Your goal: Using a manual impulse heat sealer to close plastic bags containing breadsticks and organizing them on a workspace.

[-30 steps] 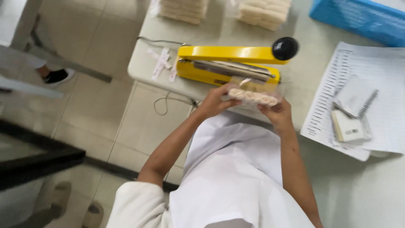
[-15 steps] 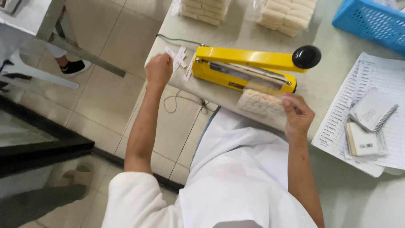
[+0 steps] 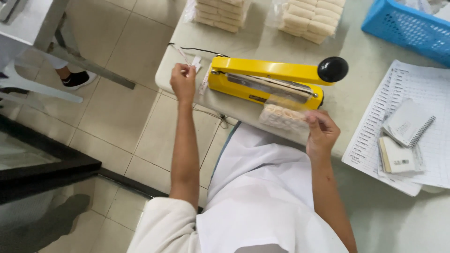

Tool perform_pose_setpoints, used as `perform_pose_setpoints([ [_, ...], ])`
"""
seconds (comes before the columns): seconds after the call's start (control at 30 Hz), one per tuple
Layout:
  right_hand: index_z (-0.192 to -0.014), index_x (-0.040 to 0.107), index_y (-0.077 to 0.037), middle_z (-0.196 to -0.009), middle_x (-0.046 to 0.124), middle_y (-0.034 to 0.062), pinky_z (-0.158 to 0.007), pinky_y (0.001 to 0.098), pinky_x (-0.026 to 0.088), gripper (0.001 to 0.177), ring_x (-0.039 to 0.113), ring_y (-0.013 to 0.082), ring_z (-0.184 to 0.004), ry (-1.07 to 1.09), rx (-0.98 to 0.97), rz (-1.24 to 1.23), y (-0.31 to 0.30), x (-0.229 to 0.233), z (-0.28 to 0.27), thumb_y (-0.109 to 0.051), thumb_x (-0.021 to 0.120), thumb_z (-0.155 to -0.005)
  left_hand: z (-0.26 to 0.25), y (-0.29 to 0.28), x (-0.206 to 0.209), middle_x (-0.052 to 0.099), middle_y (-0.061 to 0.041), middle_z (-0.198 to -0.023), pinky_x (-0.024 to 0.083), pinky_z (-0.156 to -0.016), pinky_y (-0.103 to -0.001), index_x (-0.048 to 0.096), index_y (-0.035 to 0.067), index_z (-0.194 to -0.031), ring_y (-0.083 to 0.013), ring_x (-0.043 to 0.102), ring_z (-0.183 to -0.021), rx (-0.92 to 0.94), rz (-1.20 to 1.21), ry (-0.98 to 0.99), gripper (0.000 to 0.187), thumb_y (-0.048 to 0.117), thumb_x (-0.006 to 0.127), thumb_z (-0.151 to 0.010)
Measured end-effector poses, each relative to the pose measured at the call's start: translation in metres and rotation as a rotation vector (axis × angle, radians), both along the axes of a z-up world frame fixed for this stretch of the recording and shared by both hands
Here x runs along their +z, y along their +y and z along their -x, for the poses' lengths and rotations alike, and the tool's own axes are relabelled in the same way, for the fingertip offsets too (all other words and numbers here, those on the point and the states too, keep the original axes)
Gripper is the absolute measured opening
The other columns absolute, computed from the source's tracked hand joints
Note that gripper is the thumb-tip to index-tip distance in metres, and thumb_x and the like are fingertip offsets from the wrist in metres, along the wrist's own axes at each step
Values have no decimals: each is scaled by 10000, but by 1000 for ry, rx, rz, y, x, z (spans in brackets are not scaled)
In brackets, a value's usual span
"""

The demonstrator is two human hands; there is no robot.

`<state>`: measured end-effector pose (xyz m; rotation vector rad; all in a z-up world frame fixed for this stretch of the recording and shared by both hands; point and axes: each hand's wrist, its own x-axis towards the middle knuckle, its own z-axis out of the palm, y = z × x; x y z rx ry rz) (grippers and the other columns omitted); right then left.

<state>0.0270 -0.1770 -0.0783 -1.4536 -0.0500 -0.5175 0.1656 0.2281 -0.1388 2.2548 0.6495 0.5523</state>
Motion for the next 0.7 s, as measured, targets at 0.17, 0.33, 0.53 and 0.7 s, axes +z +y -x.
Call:
perform_pose_setpoints([
  [0.17, -1009, 743, 12, -901, 675, 96, -881, 307, 498, 173, 643, 155, -912, 17, -1, -86, 0, -14, 0, -131, 808, -938, 36, -36, 114, 670, -76, -970, 537, -837, -307, 577, 51, -1211, -138, 627, -871, -524, 435, -335, 259, -5, 677, -979],
  [0.33, -1001, 699, 40, -963, 673, 134, -926, 323, 487, 165, 635, 188, -975, -11, -1, -107, 7, -13, 5, -73, 794, -927, 70, -108, 199, 676, -52, -967, 539, -873, -320, 692, 76, -1136, -184, 649, -913, -898, 259, -313, 137, 26, 667, -1011],
  [0.53, -1033, 678, 84, -1023, 648, 173, -955, 351, 484, 170, 639, 212, -1032, -15, 87, -134, 7, -9, 8, -39, 757, -945, 87, -162, 235, 748, -40, -871, 536, -851, -322, 765, 132, -1038, -189, 722, -827, -1236, -366, -420, 141, 55, 773, -921],
  [0.7, -1038, 675, 113, -1023, 643, 200, -960, 372, 494, 220, 642, 245, -1030, -12, 103, -100, 11, 6, 10, -69, 761, -947, 84, -179, 228, 750, -34, -853, 517, -840, -325, 757, 145, -1040, -179, 713, -830, -1299, -617, -540, 182, 61, 795, -883],
])
